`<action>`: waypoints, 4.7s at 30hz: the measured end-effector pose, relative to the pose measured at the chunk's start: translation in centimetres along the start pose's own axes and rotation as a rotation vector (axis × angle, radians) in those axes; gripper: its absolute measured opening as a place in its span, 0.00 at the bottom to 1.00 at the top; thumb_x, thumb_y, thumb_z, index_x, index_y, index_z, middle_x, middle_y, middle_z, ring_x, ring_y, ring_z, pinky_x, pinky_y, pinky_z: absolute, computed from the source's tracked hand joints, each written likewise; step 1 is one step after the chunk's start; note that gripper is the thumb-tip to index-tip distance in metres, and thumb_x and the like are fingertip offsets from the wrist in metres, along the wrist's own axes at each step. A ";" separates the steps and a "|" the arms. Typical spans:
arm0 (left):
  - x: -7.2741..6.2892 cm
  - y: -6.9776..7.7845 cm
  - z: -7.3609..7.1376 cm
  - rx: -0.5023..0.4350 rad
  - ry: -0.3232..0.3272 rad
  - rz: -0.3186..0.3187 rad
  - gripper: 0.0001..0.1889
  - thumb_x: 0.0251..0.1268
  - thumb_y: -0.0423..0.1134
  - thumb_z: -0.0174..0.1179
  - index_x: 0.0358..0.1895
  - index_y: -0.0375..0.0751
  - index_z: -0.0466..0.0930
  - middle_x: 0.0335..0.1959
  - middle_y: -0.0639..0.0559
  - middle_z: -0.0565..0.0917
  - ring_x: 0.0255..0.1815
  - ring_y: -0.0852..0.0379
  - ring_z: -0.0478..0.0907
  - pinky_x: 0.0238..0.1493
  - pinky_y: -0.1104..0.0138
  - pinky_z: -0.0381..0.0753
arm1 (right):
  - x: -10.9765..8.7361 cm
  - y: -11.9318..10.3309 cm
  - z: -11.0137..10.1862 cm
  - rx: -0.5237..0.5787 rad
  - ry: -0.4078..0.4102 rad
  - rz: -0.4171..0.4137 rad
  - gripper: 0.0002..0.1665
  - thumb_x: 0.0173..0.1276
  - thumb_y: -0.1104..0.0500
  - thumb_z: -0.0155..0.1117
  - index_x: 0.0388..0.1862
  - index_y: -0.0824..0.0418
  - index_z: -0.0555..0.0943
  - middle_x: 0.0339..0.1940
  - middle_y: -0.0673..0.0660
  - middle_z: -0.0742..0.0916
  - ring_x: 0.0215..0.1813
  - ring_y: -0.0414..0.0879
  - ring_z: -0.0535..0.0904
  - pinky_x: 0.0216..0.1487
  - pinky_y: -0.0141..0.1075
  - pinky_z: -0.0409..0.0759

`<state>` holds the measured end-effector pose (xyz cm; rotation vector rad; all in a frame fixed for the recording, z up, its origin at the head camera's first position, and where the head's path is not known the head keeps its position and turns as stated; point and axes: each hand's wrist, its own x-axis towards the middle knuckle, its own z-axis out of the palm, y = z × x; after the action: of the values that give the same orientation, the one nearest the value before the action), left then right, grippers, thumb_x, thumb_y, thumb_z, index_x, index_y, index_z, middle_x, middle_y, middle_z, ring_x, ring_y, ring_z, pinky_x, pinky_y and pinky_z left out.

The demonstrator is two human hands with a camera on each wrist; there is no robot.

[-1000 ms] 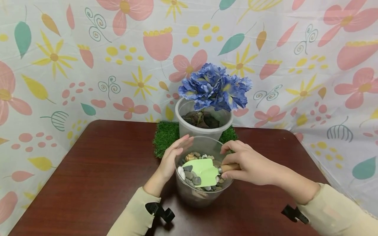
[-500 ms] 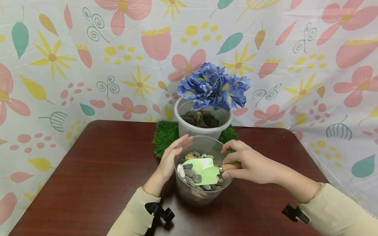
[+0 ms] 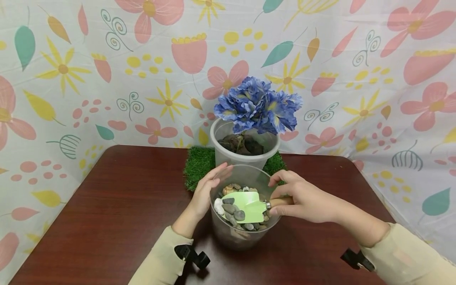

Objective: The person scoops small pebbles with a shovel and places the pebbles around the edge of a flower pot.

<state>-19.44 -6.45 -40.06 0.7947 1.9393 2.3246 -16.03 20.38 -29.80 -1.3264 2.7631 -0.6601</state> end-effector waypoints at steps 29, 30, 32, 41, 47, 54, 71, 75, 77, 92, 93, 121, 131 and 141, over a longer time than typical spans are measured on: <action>-0.1 -0.1 0.0 0.004 -0.007 -0.019 0.28 0.69 0.36 0.32 0.71 0.28 0.55 0.68 0.32 0.65 0.69 0.36 0.62 0.72 0.45 0.53 | 0.0 -1.4 0.8 -0.088 0.066 0.062 0.05 0.56 0.48 0.70 0.31 0.37 0.83 0.49 0.43 0.75 0.49 0.40 0.67 0.45 0.34 0.68; -0.1 -0.1 0.0 0.002 -0.006 -0.020 0.28 0.69 0.36 0.32 0.71 0.28 0.55 0.68 0.31 0.65 0.69 0.36 0.62 0.72 0.45 0.53 | -0.1 -1.4 0.8 -0.084 0.065 0.063 0.05 0.56 0.48 0.70 0.31 0.37 0.83 0.49 0.43 0.75 0.50 0.41 0.67 0.45 0.35 0.68; -0.1 -0.1 0.0 -0.002 -0.004 -0.022 0.28 0.69 0.36 0.32 0.71 0.28 0.55 0.68 0.31 0.65 0.69 0.36 0.62 0.72 0.45 0.53 | -0.1 -1.3 0.7 -0.077 0.063 0.066 0.04 0.56 0.48 0.70 0.31 0.38 0.83 0.49 0.43 0.75 0.50 0.43 0.68 0.45 0.35 0.68; 0.0 -0.1 -0.1 0.009 -0.003 -0.012 0.28 0.69 0.36 0.32 0.71 0.28 0.55 0.68 0.32 0.66 0.69 0.37 0.63 0.72 0.44 0.53 | -0.1 -1.1 0.6 -0.054 0.052 0.075 0.03 0.57 0.45 0.68 0.31 0.37 0.83 0.50 0.44 0.75 0.51 0.41 0.66 0.45 0.35 0.68; 0.0 -0.2 -0.1 0.018 -0.005 0.003 0.28 0.69 0.36 0.32 0.71 0.28 0.55 0.68 0.31 0.66 0.69 0.36 0.63 0.71 0.44 0.53 | -0.3 -0.9 0.5 -0.040 0.059 0.083 0.05 0.57 0.47 0.69 0.32 0.35 0.82 0.50 0.43 0.75 0.53 0.41 0.65 0.48 0.36 0.68; -0.1 -0.2 -0.1 0.020 -0.001 0.002 0.28 0.69 0.36 0.33 0.71 0.29 0.56 0.68 0.32 0.66 0.69 0.37 0.63 0.72 0.45 0.54 | -0.6 -0.8 0.5 -0.023 0.069 0.106 0.04 0.57 0.48 0.69 0.31 0.36 0.83 0.50 0.47 0.75 0.54 0.42 0.66 0.47 0.35 0.69; -0.2 0.1 -0.1 -0.013 0.003 -0.009 0.28 0.68 0.36 0.32 0.71 0.29 0.56 0.68 0.31 0.65 0.69 0.37 0.63 0.72 0.49 0.56 | -1.2 0.2 1.0 0.178 0.112 0.113 0.04 0.59 0.54 0.68 0.35 0.47 0.84 0.51 0.50 0.73 0.40 0.36 0.69 0.31 0.27 0.75; -0.3 0.1 -0.1 -0.013 0.007 -0.018 0.28 0.69 0.36 0.32 0.71 0.30 0.55 0.68 0.32 0.65 0.69 0.38 0.62 0.73 0.52 0.56 | -1.2 0.3 1.1 0.215 0.112 0.125 0.05 0.60 0.55 0.68 0.35 0.47 0.84 0.52 0.51 0.73 0.39 0.36 0.71 0.30 0.28 0.76; -0.3 0.1 0.0 -0.009 0.003 -0.019 0.28 0.69 0.36 0.32 0.71 0.30 0.55 0.68 0.32 0.65 0.70 0.38 0.62 0.73 0.52 0.57 | -1.4 0.4 1.2 0.233 0.115 0.130 0.05 0.60 0.56 0.68 0.36 0.48 0.84 0.53 0.51 0.72 0.39 0.36 0.72 0.31 0.28 0.77; -0.3 0.2 0.1 -0.039 -0.001 -0.047 0.28 0.70 0.37 0.33 0.72 0.33 0.55 0.70 0.33 0.63 0.72 0.41 0.59 0.74 0.50 0.52 | -1.8 1.3 0.8 0.153 0.179 0.120 0.07 0.59 0.57 0.69 0.35 0.46 0.84 0.53 0.49 0.72 0.40 0.36 0.70 0.32 0.27 0.75; -0.2 0.2 0.1 -0.037 -0.001 -0.046 0.28 0.70 0.37 0.33 0.72 0.33 0.55 0.70 0.33 0.64 0.72 0.41 0.59 0.74 0.51 0.52 | -1.8 1.3 0.7 0.146 0.181 0.122 0.07 0.58 0.57 0.69 0.35 0.46 0.84 0.53 0.48 0.72 0.40 0.36 0.70 0.32 0.27 0.75; -0.2 0.2 0.1 -0.028 0.017 -0.056 0.28 0.69 0.37 0.33 0.71 0.35 0.57 0.70 0.36 0.65 0.73 0.44 0.59 0.74 0.51 0.54 | -1.4 2.0 -0.2 0.108 0.178 0.138 0.06 0.59 0.57 0.69 0.35 0.46 0.84 0.52 0.48 0.72 0.32 0.34 0.71 0.32 0.27 0.73; 0.0 0.0 0.0 -0.014 0.017 -0.044 0.29 0.69 0.37 0.33 0.71 0.31 0.55 0.70 0.35 0.64 0.72 0.42 0.60 0.73 0.50 0.55 | -0.9 2.1 -0.7 0.083 0.188 0.134 0.07 0.58 0.58 0.69 0.35 0.48 0.84 0.52 0.49 0.72 0.34 0.34 0.70 0.33 0.27 0.73; -0.1 0.0 0.0 -0.004 0.019 -0.039 0.28 0.70 0.38 0.33 0.71 0.32 0.56 0.70 0.34 0.62 0.71 0.39 0.61 0.72 0.50 0.57 | -0.7 2.4 -1.0 0.094 0.189 0.118 0.08 0.60 0.59 0.67 0.38 0.49 0.83 0.42 0.45 0.78 0.27 0.34 0.71 0.28 0.27 0.72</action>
<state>-19.40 -6.48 -40.12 0.7306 1.9385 2.3224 -17.56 22.67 -29.89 -1.1279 2.8847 -0.9400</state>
